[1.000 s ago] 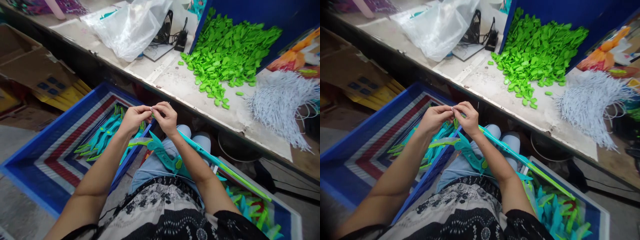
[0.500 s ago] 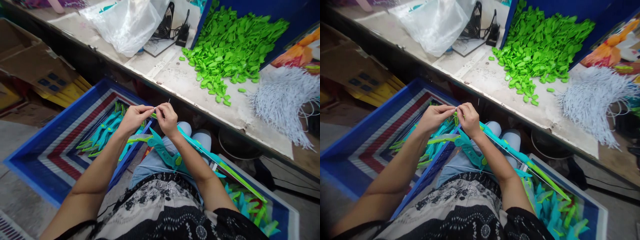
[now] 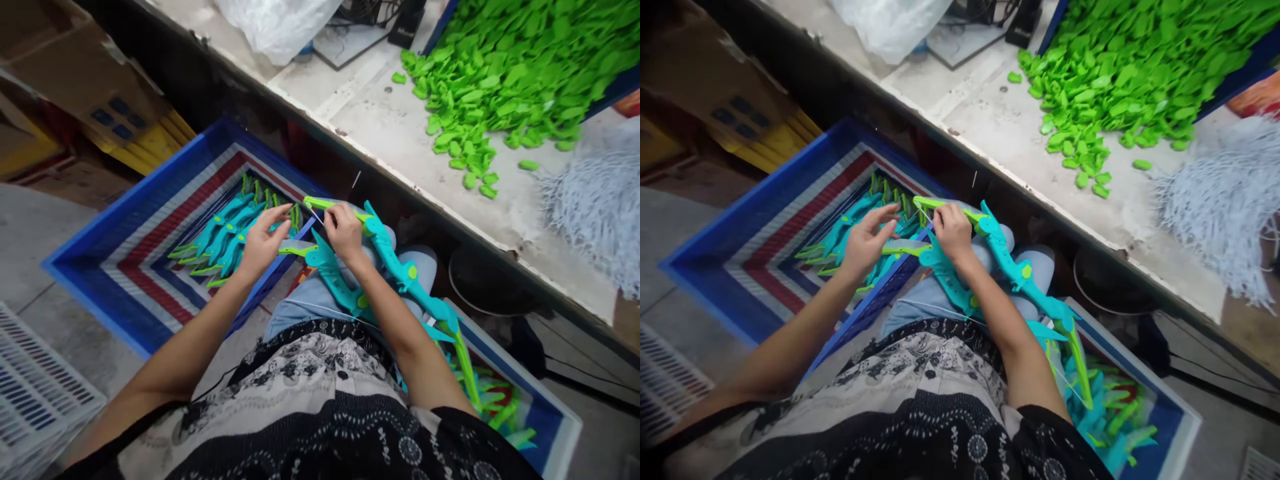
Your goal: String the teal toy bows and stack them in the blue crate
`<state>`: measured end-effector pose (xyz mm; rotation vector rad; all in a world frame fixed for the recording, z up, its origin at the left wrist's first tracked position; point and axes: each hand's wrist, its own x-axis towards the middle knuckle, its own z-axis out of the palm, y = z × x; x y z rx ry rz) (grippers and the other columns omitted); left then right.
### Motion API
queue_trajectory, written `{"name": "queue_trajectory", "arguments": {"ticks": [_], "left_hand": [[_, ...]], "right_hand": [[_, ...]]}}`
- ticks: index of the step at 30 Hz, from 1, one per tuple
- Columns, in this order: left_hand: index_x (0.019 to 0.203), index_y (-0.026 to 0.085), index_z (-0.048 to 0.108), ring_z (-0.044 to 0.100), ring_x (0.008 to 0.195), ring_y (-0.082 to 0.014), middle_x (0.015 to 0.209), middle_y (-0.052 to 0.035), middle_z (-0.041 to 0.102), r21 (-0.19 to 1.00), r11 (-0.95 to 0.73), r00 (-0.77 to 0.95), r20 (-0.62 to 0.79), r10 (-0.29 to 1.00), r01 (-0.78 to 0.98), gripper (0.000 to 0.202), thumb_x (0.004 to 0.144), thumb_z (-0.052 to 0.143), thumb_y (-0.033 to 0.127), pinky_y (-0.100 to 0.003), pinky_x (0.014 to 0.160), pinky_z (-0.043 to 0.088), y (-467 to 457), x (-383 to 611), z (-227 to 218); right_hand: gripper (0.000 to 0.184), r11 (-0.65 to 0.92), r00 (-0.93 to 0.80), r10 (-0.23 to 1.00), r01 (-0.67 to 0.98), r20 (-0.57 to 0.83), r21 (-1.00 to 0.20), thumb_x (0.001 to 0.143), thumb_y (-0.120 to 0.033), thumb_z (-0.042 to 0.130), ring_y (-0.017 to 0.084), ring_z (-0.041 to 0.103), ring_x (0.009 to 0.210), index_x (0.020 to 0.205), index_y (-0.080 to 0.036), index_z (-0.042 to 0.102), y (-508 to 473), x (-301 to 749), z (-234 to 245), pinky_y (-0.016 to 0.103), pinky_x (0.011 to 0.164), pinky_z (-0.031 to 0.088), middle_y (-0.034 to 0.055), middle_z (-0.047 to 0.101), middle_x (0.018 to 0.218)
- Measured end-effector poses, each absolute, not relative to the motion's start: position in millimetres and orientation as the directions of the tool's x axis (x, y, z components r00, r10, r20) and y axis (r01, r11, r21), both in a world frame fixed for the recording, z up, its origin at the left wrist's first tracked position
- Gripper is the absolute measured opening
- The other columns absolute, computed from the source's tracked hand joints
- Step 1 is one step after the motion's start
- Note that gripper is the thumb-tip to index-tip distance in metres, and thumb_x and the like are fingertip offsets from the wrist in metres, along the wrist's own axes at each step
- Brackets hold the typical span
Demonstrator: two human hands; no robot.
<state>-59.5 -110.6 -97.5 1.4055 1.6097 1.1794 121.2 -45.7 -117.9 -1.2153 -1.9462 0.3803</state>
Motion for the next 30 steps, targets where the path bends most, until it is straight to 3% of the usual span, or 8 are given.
{"name": "queue_trajectory", "arguments": {"ticks": [3, 6, 9, 13, 17, 21, 27, 30], "left_hand": [[0.096, 0.015, 0.068, 0.062, 0.085, -0.0184, 0.092, -0.0067, 0.067, 0.873, 0.171, -0.251, -0.058, 0.966, 0.456, 0.03, 0.085, 0.056, 0.041, -0.029, 0.073, 0.051, -169, -64, -124], [0.103, 0.016, 0.068, 0.061, 0.092, -0.0212, 0.099, -0.0086, 0.067, 0.759, 0.061, 0.088, -0.155, 0.984, 0.648, 0.033, 0.08, 0.064, 0.04, -0.034, 0.083, 0.05, -225, -58, -148], [0.101, 0.018, 0.069, 0.059, 0.093, -0.0217, 0.097, -0.0097, 0.067, 0.62, -0.075, 0.24, -0.187, 0.953, 0.781, 0.027, 0.09, 0.05, 0.034, -0.036, 0.083, 0.049, -253, -49, -155], [0.095, 0.018, 0.07, 0.058, 0.085, -0.0211, 0.085, -0.0098, 0.065, 0.567, -0.136, 0.299, -0.205, 0.932, 0.812, 0.031, 0.092, 0.045, 0.035, -0.034, 0.079, 0.048, -251, -49, -147], [0.108, 0.022, 0.069, 0.057, 0.095, -0.0244, 0.097, -0.0091, 0.065, 0.737, 0.039, 0.18, -0.215, 0.96, 0.674, 0.034, 0.084, 0.058, 0.042, -0.036, 0.085, 0.045, -243, -40, -143], [0.091, 0.022, 0.075, 0.059, 0.076, -0.0199, 0.079, -0.0046, 0.067, 0.86, 0.393, -0.053, -0.399, 0.916, 0.325, 0.022, 0.079, 0.06, 0.033, -0.031, 0.074, 0.045, -234, -8, -144], [0.049, 0.015, 0.061, 0.041, 0.043, -0.0083, 0.044, 0.0031, 0.051, 0.728, 0.683, -0.193, -0.68, 0.708, -0.057, 0.024, 0.068, 0.069, 0.028, -0.021, 0.046, 0.028, -207, 18, -149], [0.047, 0.015, 0.051, 0.036, 0.035, -0.0063, 0.04, 0.0026, 0.048, 0.66, 0.736, -0.193, -0.749, 0.633, -0.147, 0.028, 0.069, 0.066, 0.026, -0.021, 0.038, 0.02, -196, 18, -153]], "right_hand": [[0.021, 0.543, -0.258, 0.828, 0.59, 0.497, -0.598, 0.093, -0.02, 0.04, 0.019, 0.056, 0.086, 0.094, -0.017, 0.06, -54, 120, -117, 0.032, 0.079, 0.046, 0.0084, 0.062, 0.089], [0.024, 0.728, -0.551, 0.684, 0.48, 0.477, -0.489, 0.094, -0.02, 0.038, 0.02, 0.053, 0.1, 0.105, -0.016, 0.06, -72, 102, -116, 0.035, 0.091, 0.043, 0.0106, 0.062, 0.104], [0.031, 0.812, -0.797, 0.555, 0.456, 0.239, -0.364, 0.091, -0.022, 0.046, 0.024, 0.046, 0.114, 0.121, -0.014, 0.054, -90, 76, -126, 0.04, 0.099, 0.038, 0.0147, 0.054, 0.123], [0.041, 0.69, -0.734, 0.668, 0.673, -0.124, -0.268, 0.093, -0.018, 0.039, 0.027, 0.047, 0.108, 0.134, -0.017, 0.043, -94, 59, -143, 0.044, 0.089, 0.04, 0.0167, 0.055, 0.115], [0.041, 0.631, -0.69, 0.704, 0.717, -0.168, -0.297, 0.094, -0.018, 0.036, 0.027, 0.048, 0.102, 0.134, -0.023, 0.045, -88, 62, -148, 0.04, 0.082, 0.042, 0.0142, 0.054, 0.111], [0.043, 0.613, -0.69, 0.705, 0.709, -0.164, -0.348, 0.092, -0.02, 0.042, 0.026, 0.047, 0.103, 0.135, -0.024, 0.044, -86, 67, -144, 0.039, 0.084, 0.042, 0.0132, 0.054, 0.112], [0.046, 0.592, -0.688, 0.708, 0.701, -0.158, -0.398, 0.089, -0.022, 0.051, 0.026, 0.049, 0.104, 0.135, -0.023, 0.046, -83, 71, -147, 0.037, 0.085, 0.042, 0.0126, 0.055, 0.112], [0.047, 0.579, -0.691, 0.707, 0.689, -0.153, -0.436, 0.088, -0.022, 0.054, 0.025, 0.05, 0.104, 0.134, -0.02, 0.048, -79, 72, -151, 0.036, 0.089, 0.042, 0.0127, 0.057, 0.11]]}}
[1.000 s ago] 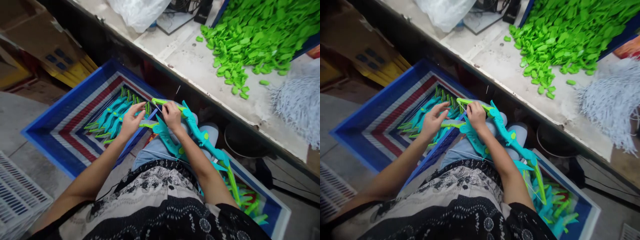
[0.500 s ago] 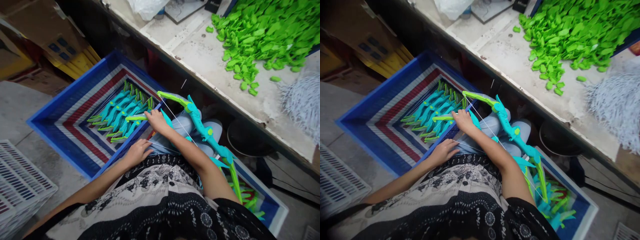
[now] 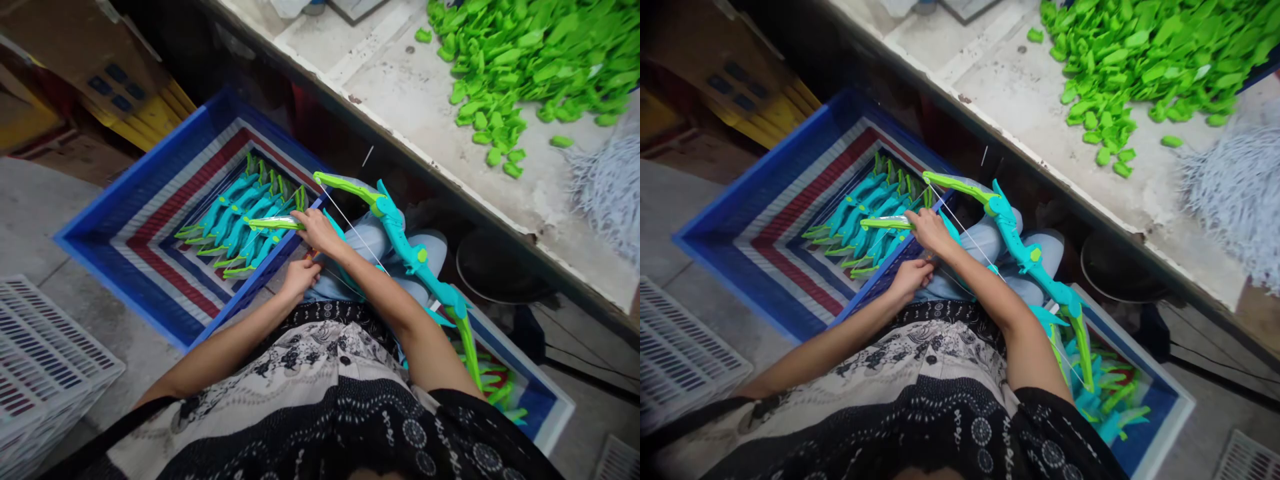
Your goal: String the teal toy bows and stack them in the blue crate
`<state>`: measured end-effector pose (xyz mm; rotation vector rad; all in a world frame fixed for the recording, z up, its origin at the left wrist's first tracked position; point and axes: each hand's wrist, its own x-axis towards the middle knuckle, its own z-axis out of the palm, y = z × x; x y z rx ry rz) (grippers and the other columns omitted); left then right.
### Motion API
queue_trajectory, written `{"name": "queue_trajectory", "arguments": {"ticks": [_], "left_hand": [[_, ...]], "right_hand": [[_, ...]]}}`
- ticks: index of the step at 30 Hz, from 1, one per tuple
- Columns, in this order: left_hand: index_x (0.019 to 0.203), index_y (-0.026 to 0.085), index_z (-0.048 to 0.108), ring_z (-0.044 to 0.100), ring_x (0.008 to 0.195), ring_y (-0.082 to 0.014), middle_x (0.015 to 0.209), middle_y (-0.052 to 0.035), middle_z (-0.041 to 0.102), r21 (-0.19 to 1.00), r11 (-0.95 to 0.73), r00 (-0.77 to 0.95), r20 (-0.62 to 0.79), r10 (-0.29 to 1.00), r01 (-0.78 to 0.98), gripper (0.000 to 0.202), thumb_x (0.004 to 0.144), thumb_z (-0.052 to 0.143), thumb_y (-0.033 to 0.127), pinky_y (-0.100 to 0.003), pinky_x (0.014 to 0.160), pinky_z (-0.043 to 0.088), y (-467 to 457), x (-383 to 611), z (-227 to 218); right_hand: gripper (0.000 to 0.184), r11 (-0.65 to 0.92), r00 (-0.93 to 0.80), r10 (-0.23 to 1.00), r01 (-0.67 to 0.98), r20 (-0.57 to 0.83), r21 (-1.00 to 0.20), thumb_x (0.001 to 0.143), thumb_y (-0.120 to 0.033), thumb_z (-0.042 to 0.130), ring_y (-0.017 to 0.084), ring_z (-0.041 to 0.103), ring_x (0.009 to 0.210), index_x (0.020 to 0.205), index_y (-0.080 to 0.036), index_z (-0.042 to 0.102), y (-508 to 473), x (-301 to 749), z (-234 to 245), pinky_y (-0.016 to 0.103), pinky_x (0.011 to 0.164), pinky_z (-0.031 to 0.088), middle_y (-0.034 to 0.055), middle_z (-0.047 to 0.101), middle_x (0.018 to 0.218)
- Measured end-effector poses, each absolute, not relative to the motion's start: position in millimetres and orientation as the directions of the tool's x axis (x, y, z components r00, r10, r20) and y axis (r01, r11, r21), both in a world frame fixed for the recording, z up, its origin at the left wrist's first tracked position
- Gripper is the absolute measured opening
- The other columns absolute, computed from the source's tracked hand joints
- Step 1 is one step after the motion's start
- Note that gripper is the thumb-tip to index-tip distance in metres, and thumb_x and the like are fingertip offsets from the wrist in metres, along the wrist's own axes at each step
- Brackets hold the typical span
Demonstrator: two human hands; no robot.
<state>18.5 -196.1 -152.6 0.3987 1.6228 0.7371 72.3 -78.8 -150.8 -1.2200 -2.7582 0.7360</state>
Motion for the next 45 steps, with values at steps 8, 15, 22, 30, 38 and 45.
{"name": "queue_trajectory", "arguments": {"ticks": [8, 15, 22, 30, 38, 45], "left_hand": [[0.071, 0.016, 0.048, 0.051, 0.04, -0.0083, 0.055, -0.0001, 0.059, 0.535, 0.735, -0.137, -0.836, 0.531, -0.417, 0.018, 0.073, 0.066, 0.021, -0.018, 0.039, 0.036, -197, 14, -142], [0.08, 0.013, 0.058, 0.048, 0.036, -0.0086, 0.05, 0.0007, 0.056, 0.466, 0.736, -0.064, -0.862, 0.503, -0.491, 0.013, 0.073, 0.069, 0.016, -0.018, 0.038, 0.034, -187, 16, -149], [0.074, 0.017, 0.051, 0.062, 0.062, -0.0103, 0.064, 0.0011, 0.061, 0.471, 0.558, 0.004, -0.762, 0.648, -0.683, 0.012, 0.08, 0.061, 0.017, -0.026, 0.065, 0.053, -184, 2, -127], [0.079, 0.015, 0.062, 0.034, 0.038, -0.0028, 0.055, 0.0016, 0.059, 0.778, 0.356, -0.153, -0.493, 0.856, -0.517, 0.025, 0.065, 0.079, 0.028, -0.017, 0.039, 0.029, -180, -71, -73], [0.074, 0.014, 0.063, 0.037, 0.038, -0.0043, 0.055, -0.0009, 0.061, 0.938, 0.227, -0.301, -0.303, 0.904, -0.262, 0.022, 0.067, 0.074, 0.032, -0.02, 0.039, 0.023, -150, -68, -60], [0.074, 0.015, 0.061, 0.035, 0.037, -0.0042, 0.055, 0.0003, 0.061, 0.971, 0.17, -0.407, -0.226, 0.885, -0.169, 0.02, 0.072, 0.068, 0.033, -0.021, 0.039, 0.021, -151, -59, -55]], "right_hand": [[0.052, 0.538, -0.687, 0.716, 0.656, -0.124, -0.528, 0.084, -0.024, 0.062, 0.022, 0.054, 0.101, 0.134, -0.019, 0.049, -70, 79, -158, 0.033, 0.091, 0.041, 0.0102, 0.06, 0.108], [0.051, 0.518, -0.681, 0.722, 0.649, -0.123, -0.557, 0.084, -0.021, 0.061, 0.021, 0.055, 0.101, 0.133, -0.019, 0.05, -72, 79, -157, 0.033, 0.091, 0.042, 0.0105, 0.06, 0.107], [0.052, 0.297, -0.66, 0.741, 0.486, -0.123, -0.822, 0.074, -0.021, 0.071, 0.016, 0.059, 0.085, 0.123, -0.017, 0.055, -63, 90, -156, 0.03, 0.083, 0.046, 0.0021, 0.064, 0.089], [0.049, -0.438, -0.703, 0.641, -0.003, -0.31, -0.899, 0.062, -0.03, 0.078, 0.013, 0.064, 0.073, 0.104, -0.02, 0.056, -83, 115, -144, 0.025, 0.065, 0.052, -0.0006, 0.068, 0.084], [0.046, -0.5, -0.702, 0.626, -0.028, -0.339, -0.865, 0.061, -0.028, 0.079, 0.012, 0.064, 0.073, 0.101, -0.021, 0.058, -99, 119, -133, 0.024, 0.062, 0.051, 0.0003, 0.07, 0.084], [0.046, -0.516, -0.687, 0.633, -0.031, -0.357, -0.856, 0.06, -0.027, 0.081, 0.013, 0.064, 0.074, 0.1, -0.021, 0.058, -99, 117, -134, 0.024, 0.062, 0.051, 0.0004, 0.07, 0.084]]}}
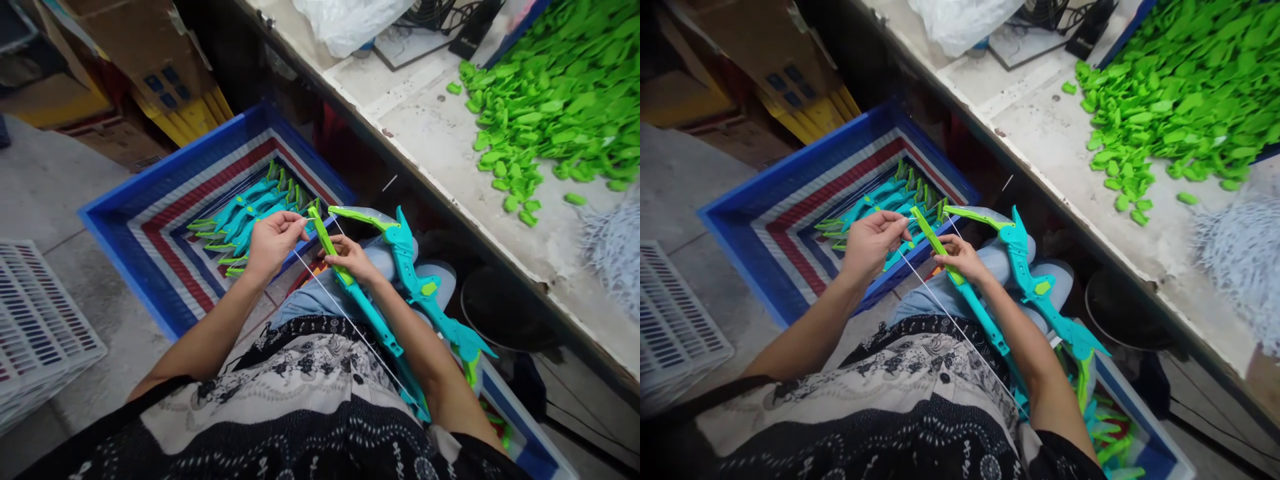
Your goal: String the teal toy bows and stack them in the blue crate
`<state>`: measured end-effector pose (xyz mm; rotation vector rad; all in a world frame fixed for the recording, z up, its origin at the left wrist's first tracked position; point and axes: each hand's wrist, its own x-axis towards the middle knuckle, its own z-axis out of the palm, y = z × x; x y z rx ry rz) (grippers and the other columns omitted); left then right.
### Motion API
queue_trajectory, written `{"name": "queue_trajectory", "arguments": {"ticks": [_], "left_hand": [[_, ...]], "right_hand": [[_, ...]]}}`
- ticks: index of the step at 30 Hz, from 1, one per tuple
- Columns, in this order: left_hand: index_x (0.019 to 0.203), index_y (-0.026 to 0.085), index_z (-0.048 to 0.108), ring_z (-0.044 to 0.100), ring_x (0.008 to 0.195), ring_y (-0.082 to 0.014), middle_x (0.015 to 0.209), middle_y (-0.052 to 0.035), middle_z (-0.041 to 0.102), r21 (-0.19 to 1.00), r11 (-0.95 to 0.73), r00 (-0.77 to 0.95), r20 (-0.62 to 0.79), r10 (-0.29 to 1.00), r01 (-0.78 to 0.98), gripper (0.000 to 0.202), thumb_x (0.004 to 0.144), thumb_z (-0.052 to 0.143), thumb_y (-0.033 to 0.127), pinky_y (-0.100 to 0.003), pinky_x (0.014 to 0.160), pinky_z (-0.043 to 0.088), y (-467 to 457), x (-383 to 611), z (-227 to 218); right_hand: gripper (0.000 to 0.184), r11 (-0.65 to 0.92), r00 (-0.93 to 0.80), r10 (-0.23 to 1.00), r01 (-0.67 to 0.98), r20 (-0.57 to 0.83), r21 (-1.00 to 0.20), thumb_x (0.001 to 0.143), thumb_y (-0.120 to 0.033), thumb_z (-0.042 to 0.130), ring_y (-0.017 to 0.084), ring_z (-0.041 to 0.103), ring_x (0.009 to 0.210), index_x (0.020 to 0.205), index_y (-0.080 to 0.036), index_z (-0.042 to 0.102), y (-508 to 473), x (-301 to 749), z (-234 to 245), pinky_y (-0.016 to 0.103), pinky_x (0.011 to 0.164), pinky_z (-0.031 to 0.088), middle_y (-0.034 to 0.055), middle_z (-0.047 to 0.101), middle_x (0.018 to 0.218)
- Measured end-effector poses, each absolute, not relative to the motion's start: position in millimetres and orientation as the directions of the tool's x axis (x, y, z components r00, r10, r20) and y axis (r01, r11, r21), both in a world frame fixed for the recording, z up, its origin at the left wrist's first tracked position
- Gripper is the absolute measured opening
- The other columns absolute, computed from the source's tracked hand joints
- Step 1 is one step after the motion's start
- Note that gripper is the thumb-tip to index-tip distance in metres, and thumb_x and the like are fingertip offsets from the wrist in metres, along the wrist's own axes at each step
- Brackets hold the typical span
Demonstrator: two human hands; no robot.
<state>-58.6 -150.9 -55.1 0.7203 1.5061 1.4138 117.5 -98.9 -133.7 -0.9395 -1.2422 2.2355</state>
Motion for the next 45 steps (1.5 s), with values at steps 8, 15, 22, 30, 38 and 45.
{"name": "queue_trajectory", "arguments": {"ticks": [8, 15, 22, 30, 38, 45], "left_hand": [[0.077, 0.015, 0.062, 0.037, 0.039, -0.0042, 0.057, 0.0002, 0.062, 0.98, 0.159, -0.39, -0.195, 0.9, -0.122, 0.021, 0.074, 0.068, 0.034, -0.02, 0.039, 0.023, -151, -57, -58], [0.076, 0.014, 0.065, 0.039, 0.04, -0.004, 0.057, -0.0003, 0.062, 0.985, 0.17, -0.346, -0.169, 0.923, -0.028, 0.02, 0.075, 0.068, 0.033, -0.018, 0.039, 0.025, -153, -61, -61], [0.076, 0.015, 0.064, 0.039, 0.039, -0.0046, 0.056, -0.0003, 0.061, 0.988, 0.135, -0.354, -0.151, 0.923, -0.069, 0.02, 0.075, 0.068, 0.034, -0.019, 0.039, 0.026, -149, -63, -62], [0.075, 0.014, 0.064, 0.038, 0.039, -0.0042, 0.056, -0.0003, 0.061, 0.987, 0.134, -0.342, -0.156, 0.927, -0.088, 0.021, 0.074, 0.069, 0.034, -0.019, 0.039, 0.025, -148, -64, -58], [0.076, 0.015, 0.065, 0.04, 0.041, -0.0052, 0.056, -0.0001, 0.061, 0.989, 0.142, -0.277, -0.151, 0.949, -0.051, 0.02, 0.075, 0.069, 0.034, -0.02, 0.04, 0.027, -145, -67, -58], [0.078, 0.015, 0.066, 0.041, 0.041, -0.0056, 0.056, -0.0006, 0.062, 0.991, 0.13, -0.244, -0.134, 0.96, -0.035, 0.019, 0.076, 0.069, 0.033, -0.02, 0.04, 0.028, -144, -69, -59]], "right_hand": [[0.045, -0.521, -0.684, 0.645, -0.066, -0.342, -0.851, 0.061, -0.024, 0.08, 0.012, 0.064, 0.072, 0.1, -0.02, 0.058, -99, 118, -135, 0.023, 0.061, 0.052, 0.0006, 0.071, 0.083], [0.047, -0.528, -0.686, 0.642, -0.072, -0.342, -0.846, 0.06, -0.024, 0.081, 0.012, 0.064, 0.071, 0.1, -0.02, 0.059, -99, 118, -138, 0.022, 0.06, 0.052, 0.0004, 0.071, 0.082], [0.046, -0.528, -0.68, 0.645, -0.066, -0.349, -0.846, 0.06, -0.025, 0.081, 0.012, 0.064, 0.071, 0.1, -0.02, 0.059, -99, 118, -137, 0.022, 0.06, 0.052, 0.0002, 0.071, 0.082], [0.046, -0.529, -0.675, 0.651, -0.076, -0.347, -0.845, 0.059, -0.024, 0.082, 0.011, 0.064, 0.069, 0.099, -0.02, 0.059, -99, 118, -136, 0.022, 0.059, 0.052, 0.0004, 0.071, 0.082], [0.047, -0.533, -0.672, 0.651, -0.073, -0.354, -0.843, 0.059, -0.025, 0.082, 0.012, 0.064, 0.07, 0.099, -0.02, 0.059, -98, 118, -137, 0.023, 0.06, 0.053, 0.0, 0.071, 0.081], [0.047, -0.529, -0.672, 0.65, -0.065, -0.355, -0.846, 0.059, -0.026, 0.082, 0.013, 0.064, 0.072, 0.099, -0.021, 0.059, -99, 118, -136, 0.023, 0.061, 0.052, 0.0, 0.071, 0.082]]}}
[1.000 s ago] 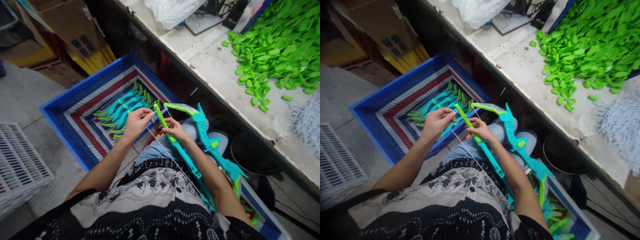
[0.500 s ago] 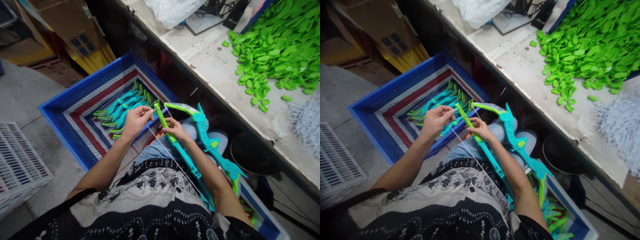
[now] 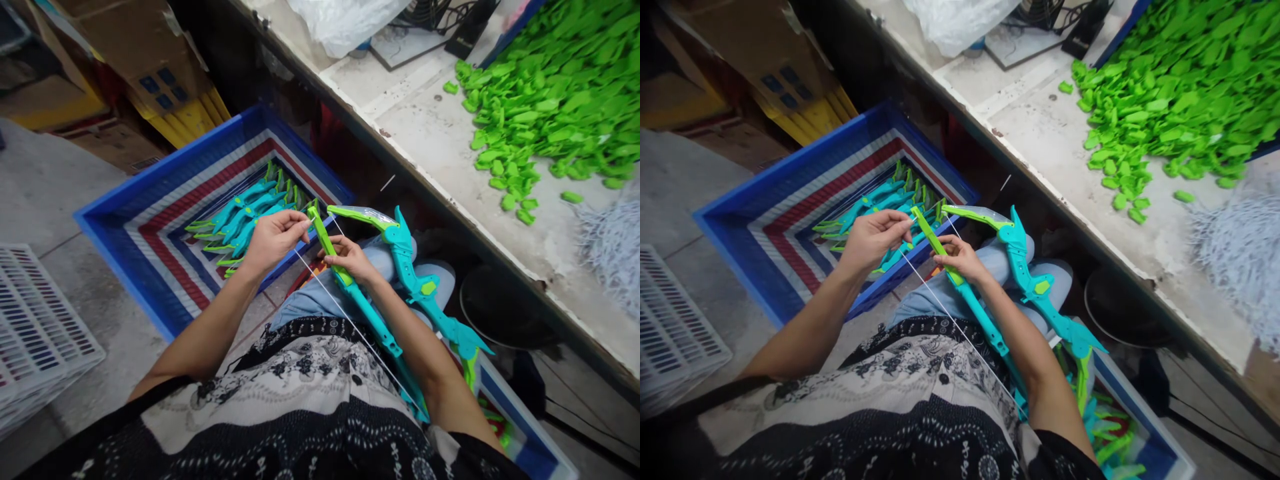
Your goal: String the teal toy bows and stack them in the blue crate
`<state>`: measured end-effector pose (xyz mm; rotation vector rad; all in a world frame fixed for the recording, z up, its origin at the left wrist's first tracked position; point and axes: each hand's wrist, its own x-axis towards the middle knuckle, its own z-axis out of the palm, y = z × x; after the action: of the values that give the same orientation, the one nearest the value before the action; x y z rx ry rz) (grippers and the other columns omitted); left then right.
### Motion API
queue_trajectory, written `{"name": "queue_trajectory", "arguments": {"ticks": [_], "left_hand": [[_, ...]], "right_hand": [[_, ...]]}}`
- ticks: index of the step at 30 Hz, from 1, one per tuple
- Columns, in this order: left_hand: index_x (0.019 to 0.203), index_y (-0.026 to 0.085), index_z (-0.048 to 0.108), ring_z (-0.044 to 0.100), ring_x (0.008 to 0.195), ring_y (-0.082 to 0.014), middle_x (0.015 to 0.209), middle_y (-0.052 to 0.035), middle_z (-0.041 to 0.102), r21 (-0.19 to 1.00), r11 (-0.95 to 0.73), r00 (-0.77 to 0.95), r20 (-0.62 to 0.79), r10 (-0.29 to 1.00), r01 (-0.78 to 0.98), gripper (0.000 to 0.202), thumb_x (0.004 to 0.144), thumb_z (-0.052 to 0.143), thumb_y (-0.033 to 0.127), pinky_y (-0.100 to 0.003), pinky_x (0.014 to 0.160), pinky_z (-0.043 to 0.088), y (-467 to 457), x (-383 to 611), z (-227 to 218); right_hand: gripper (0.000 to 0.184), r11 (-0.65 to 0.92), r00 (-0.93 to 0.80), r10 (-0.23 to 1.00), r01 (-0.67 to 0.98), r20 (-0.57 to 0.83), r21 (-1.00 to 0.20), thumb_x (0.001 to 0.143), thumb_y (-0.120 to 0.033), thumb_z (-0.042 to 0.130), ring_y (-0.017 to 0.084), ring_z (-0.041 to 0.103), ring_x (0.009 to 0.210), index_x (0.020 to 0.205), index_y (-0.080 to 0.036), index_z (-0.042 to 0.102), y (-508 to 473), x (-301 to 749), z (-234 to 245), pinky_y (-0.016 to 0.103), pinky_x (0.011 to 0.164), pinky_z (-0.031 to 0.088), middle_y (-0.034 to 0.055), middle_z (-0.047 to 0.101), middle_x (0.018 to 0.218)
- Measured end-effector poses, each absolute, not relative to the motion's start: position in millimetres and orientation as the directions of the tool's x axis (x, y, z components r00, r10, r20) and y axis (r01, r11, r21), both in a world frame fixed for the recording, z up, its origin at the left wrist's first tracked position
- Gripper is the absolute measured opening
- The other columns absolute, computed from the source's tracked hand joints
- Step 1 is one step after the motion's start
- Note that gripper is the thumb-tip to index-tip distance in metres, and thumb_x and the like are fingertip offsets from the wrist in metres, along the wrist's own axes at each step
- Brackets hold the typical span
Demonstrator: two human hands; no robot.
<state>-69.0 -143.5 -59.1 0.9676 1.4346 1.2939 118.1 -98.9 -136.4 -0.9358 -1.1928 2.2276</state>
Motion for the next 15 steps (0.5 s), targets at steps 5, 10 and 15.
{"name": "queue_trajectory", "arguments": {"ticks": [5, 10, 15], "left_hand": [[0.077, 0.015, 0.06, 0.04, 0.039, -0.0044, 0.055, 0.0, 0.061, 0.987, 0.131, -0.243, -0.15, 0.958, -0.092, 0.02, 0.074, 0.07, 0.032, -0.019, 0.038, 0.027, -138, -67, -59], [0.1, 0.017, 0.053, 0.038, 0.036, -0.0043, 0.054, 0.0028, 0.061, 0.94, 0.18, -0.116, -0.221, 0.968, -0.29, 0.039, 0.07, 0.074, 0.032, -0.017, 0.038, 0.029, -131, -68, -61], [0.092, 0.014, 0.057, 0.037, 0.036, -0.0037, 0.053, 0.0001, 0.061, 0.916, 0.238, -0.059, -0.271, 0.961, -0.323, 0.038, 0.067, 0.076, 0.035, -0.017, 0.038, 0.029, -126, -70, -60]], "right_hand": [[0.047, -0.517, -0.674, 0.655, -0.068, -0.343, -0.853, 0.058, -0.026, 0.082, 0.012, 0.063, 0.071, 0.099, -0.021, 0.059, -100, 117, -137, 0.023, 0.06, 0.051, -0.0002, 0.071, 0.081], [0.049, -0.464, -0.662, 0.678, -0.047, -0.321, -0.884, 0.061, -0.032, 0.081, 0.014, 0.064, 0.075, 0.103, -0.022, 0.058, -106, 117, -144, 0.025, 0.066, 0.052, 0.0002, 0.07, 0.085], [0.038, 0.021, -0.543, 0.839, 0.11, -0.042, -0.994, 0.075, -0.038, 0.071, 0.017, 0.06, 0.095, 0.109, -0.023, 0.062, -99, 114, -125, 0.033, 0.085, 0.05, 0.0044, 0.065, 0.106]]}}
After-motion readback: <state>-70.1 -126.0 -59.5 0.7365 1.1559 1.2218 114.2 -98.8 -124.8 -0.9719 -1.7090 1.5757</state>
